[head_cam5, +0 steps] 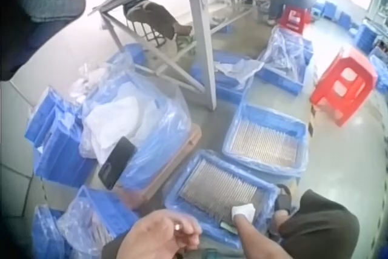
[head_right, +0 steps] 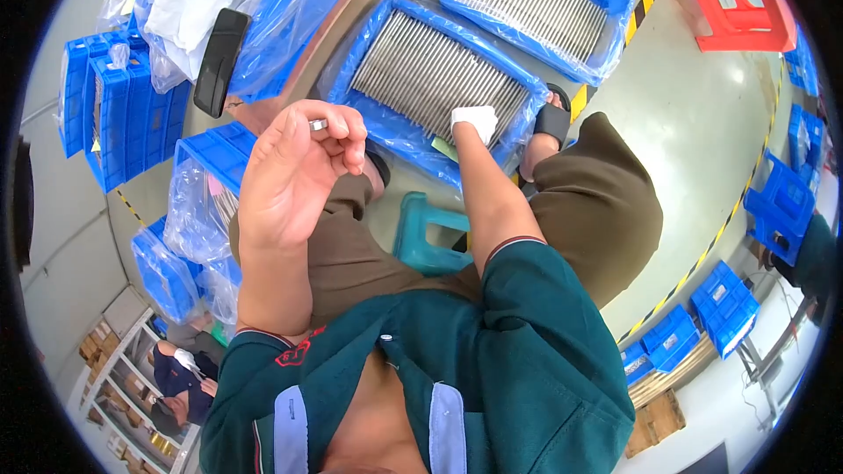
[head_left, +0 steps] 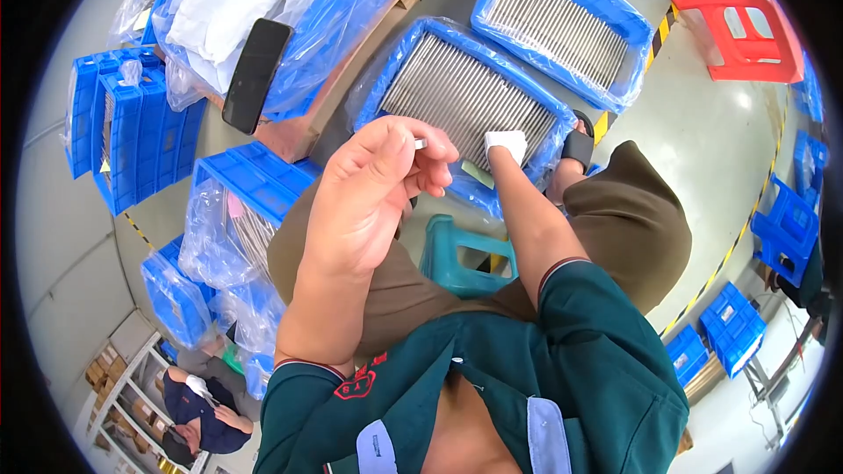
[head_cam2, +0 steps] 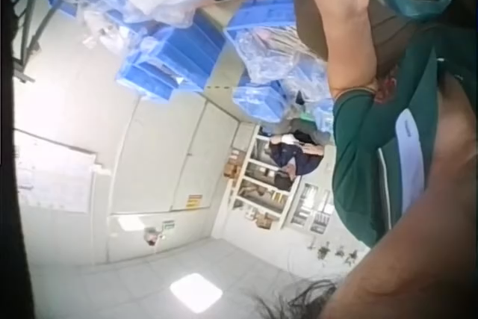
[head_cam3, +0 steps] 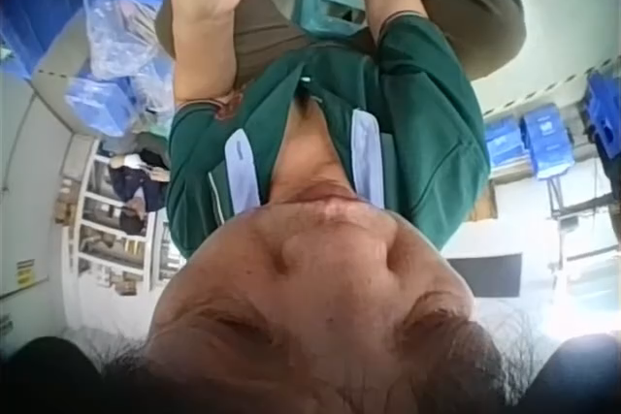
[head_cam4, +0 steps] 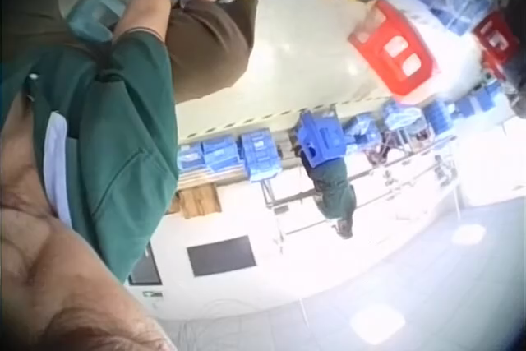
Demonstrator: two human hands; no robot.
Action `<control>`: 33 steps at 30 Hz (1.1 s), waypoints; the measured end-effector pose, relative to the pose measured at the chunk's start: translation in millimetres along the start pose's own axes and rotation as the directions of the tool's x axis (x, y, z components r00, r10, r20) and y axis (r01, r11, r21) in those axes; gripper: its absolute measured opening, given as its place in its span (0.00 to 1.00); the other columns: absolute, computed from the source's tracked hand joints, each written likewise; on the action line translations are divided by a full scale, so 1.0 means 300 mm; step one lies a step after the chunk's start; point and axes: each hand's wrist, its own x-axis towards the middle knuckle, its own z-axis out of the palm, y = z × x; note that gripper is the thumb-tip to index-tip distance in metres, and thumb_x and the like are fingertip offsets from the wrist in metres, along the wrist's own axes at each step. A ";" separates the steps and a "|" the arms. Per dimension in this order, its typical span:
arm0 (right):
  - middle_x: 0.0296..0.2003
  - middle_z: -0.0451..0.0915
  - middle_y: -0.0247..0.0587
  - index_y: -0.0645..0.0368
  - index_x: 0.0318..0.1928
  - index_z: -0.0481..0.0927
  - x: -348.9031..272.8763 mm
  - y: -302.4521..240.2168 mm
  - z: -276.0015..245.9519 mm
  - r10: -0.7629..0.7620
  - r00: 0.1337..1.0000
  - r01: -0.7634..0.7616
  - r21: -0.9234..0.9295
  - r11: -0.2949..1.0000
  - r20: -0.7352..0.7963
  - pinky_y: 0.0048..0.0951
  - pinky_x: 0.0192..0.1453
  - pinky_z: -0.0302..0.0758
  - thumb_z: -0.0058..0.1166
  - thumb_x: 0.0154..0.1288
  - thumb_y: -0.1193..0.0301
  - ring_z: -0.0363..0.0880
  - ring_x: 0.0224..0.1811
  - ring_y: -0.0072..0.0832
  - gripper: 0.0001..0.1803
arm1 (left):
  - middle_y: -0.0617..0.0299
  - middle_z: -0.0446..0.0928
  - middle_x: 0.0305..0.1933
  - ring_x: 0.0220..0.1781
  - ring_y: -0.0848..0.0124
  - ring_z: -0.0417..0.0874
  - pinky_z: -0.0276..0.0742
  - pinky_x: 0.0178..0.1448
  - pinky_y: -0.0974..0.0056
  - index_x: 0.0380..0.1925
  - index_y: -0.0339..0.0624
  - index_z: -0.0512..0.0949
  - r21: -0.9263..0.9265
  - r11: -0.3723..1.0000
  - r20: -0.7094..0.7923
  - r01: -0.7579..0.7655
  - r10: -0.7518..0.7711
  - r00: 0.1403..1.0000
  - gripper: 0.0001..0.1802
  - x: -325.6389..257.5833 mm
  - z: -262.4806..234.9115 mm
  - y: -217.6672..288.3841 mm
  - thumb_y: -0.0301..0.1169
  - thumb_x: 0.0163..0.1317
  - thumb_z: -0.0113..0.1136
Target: Picking up, inspecting, and organizing thin metal tubes from a bulk container into structured bins.
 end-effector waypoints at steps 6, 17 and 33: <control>0.46 0.78 0.52 0.60 0.42 0.79 -0.066 -0.073 -0.013 0.124 0.989 -0.128 -0.043 0.991 -0.085 0.37 0.51 0.77 0.59 0.43 0.67 0.79 0.49 0.42 0.21 | 0.57 0.76 0.40 0.37 0.72 0.75 0.70 0.45 0.68 0.36 0.37 0.75 0.012 1.000 -0.014 0.025 -0.025 1.000 0.16 0.002 -0.007 -0.001 0.41 0.67 0.50; 0.43 0.79 0.48 0.58 0.39 0.80 -0.063 -0.066 -0.036 0.086 0.988 -0.099 -0.102 0.990 -0.129 0.34 0.48 0.79 0.62 0.42 0.64 0.80 0.47 0.40 0.20 | 0.55 0.76 0.40 0.37 0.72 0.75 0.71 0.46 0.68 0.36 0.36 0.75 0.007 1.000 -0.014 -0.003 0.003 1.000 0.17 0.005 -0.010 0.001 0.42 0.67 0.49; 0.10 0.62 0.32 0.50 0.18 0.65 0.127 0.105 -0.020 -0.179 0.764 -0.298 0.586 0.754 0.620 0.29 0.11 0.57 0.52 0.62 0.53 0.59 0.08 0.26 0.21 | 0.58 0.77 0.39 0.36 0.73 0.76 0.71 0.43 0.68 0.36 0.38 0.76 -0.004 0.999 -0.006 -0.048 0.048 0.999 0.15 -0.009 -0.023 0.023 0.40 0.67 0.49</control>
